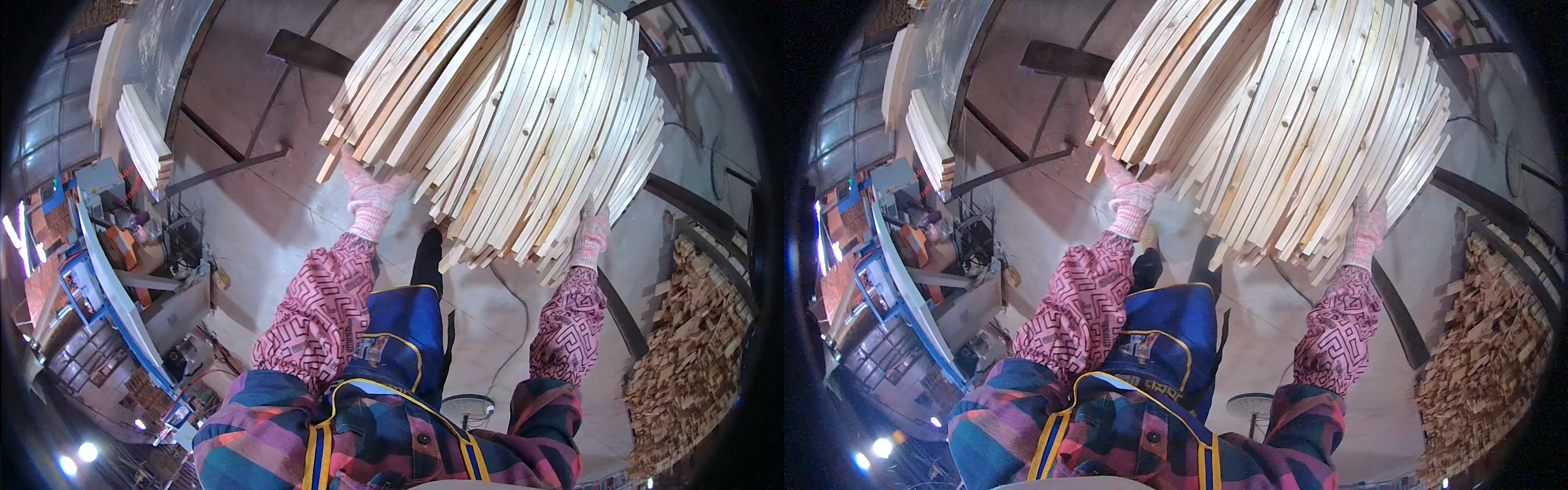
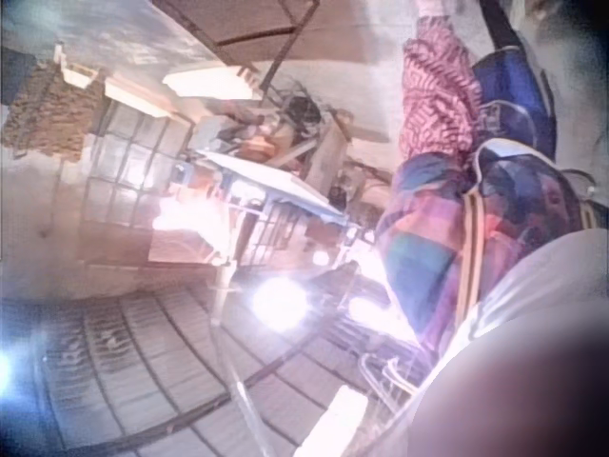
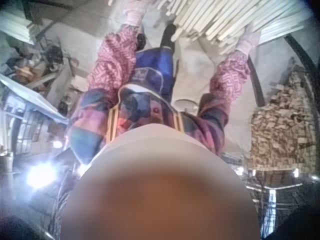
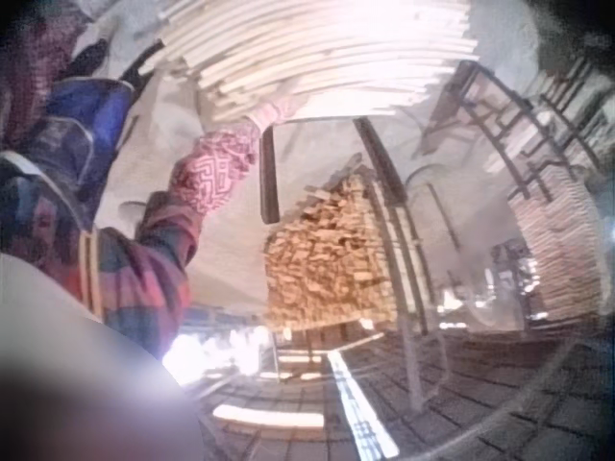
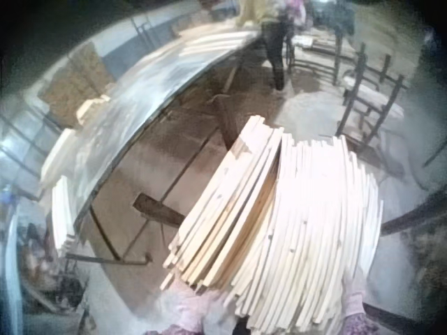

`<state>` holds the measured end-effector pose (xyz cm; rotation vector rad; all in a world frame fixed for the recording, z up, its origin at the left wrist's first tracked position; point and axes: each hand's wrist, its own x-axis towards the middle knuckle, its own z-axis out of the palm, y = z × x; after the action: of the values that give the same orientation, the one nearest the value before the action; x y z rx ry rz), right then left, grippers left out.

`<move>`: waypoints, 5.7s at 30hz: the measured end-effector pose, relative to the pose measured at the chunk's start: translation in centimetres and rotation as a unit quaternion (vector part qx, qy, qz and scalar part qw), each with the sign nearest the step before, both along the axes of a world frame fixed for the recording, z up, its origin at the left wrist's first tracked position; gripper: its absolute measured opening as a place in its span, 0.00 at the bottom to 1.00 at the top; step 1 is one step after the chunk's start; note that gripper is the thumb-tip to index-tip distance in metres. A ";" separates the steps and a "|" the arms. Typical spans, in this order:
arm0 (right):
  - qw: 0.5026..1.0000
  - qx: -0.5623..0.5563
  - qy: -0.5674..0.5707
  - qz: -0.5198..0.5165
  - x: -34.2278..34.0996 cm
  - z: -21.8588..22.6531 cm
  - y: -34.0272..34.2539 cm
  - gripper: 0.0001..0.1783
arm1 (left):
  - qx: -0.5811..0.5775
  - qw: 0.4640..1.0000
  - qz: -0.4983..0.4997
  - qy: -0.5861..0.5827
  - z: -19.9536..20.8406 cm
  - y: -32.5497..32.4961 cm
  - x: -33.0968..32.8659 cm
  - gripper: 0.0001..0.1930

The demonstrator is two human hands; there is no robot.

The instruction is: The person gathers and stacks thin wooden planks on a workbench, then carries the stack to a conveyor belt and places them onto it. The person repeats this process, moving stacks of planks from the workbench to the conveyor belt.

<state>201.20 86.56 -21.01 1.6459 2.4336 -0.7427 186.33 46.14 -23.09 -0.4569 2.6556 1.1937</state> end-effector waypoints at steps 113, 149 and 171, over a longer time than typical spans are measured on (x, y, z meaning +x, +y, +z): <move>0.628 -0.572 0.162 0.502 -22.8 22.8 -45.9 0.25 | -0.017 0.969 0.147 0.196 24.7 -43.7 11.7 0.29; 0.612 -0.699 0.170 0.329 -25.5 30.8 -62.3 0.55 | 0.401 0.863 0.244 0.186 34.3 -51.4 6.7 0.44; 0.580 -0.679 0.240 0.380 -34.4 18.1 -50.3 0.29 | -0.175 0.984 -0.025 -0.006 36.5 -49.0 0.3 0.31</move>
<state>166.78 36.28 -2.94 -0.2283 1.3752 -2.1110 186.63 -2.82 13.40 -0.4444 2.8551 0.7049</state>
